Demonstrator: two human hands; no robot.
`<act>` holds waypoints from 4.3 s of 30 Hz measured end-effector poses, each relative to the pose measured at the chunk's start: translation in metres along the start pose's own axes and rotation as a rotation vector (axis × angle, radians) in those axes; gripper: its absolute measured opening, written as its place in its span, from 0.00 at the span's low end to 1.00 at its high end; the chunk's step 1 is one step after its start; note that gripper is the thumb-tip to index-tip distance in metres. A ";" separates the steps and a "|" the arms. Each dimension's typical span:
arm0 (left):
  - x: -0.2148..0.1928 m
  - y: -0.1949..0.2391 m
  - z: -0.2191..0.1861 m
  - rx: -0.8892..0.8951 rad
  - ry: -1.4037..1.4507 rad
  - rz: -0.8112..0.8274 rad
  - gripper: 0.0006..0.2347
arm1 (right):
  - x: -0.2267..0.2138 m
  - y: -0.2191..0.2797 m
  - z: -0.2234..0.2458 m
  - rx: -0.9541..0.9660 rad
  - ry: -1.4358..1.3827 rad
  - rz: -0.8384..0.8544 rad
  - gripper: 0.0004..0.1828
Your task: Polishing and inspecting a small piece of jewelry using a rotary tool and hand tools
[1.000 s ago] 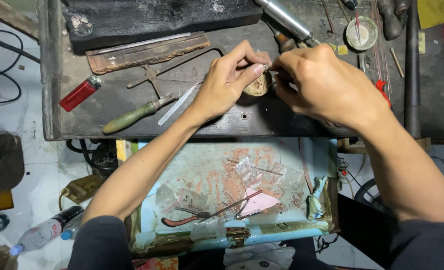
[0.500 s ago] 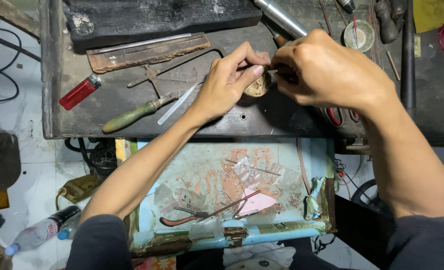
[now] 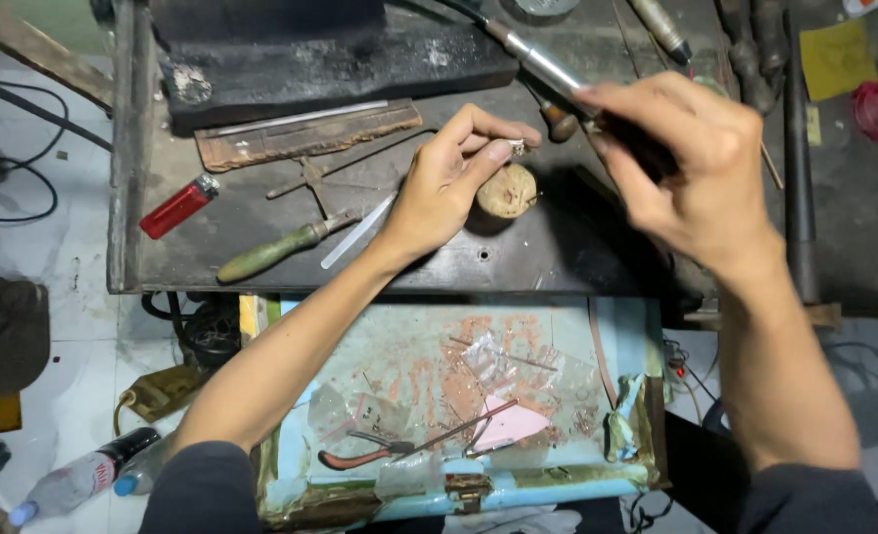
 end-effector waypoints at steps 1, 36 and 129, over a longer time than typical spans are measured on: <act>0.000 0.001 -0.005 0.001 -0.008 -0.003 0.06 | 0.007 0.006 0.001 -0.004 -0.006 -0.005 0.17; 0.017 0.054 -0.027 -0.018 -0.155 -0.152 0.10 | 0.048 0.071 -0.003 0.181 -0.337 -0.496 0.12; 0.013 0.002 0.004 0.072 -0.377 0.069 0.09 | 0.050 0.018 -0.028 0.128 0.020 0.307 0.07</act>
Point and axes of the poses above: each hand's wrist, its own y-axis away from the middle knuckle, its own x-axis out of the palm, z = x × y, the point moved 9 cm from there along -y, towards the middle knuckle, and after that the axes turned 8 degrees about -z, right-handed, at the moved point
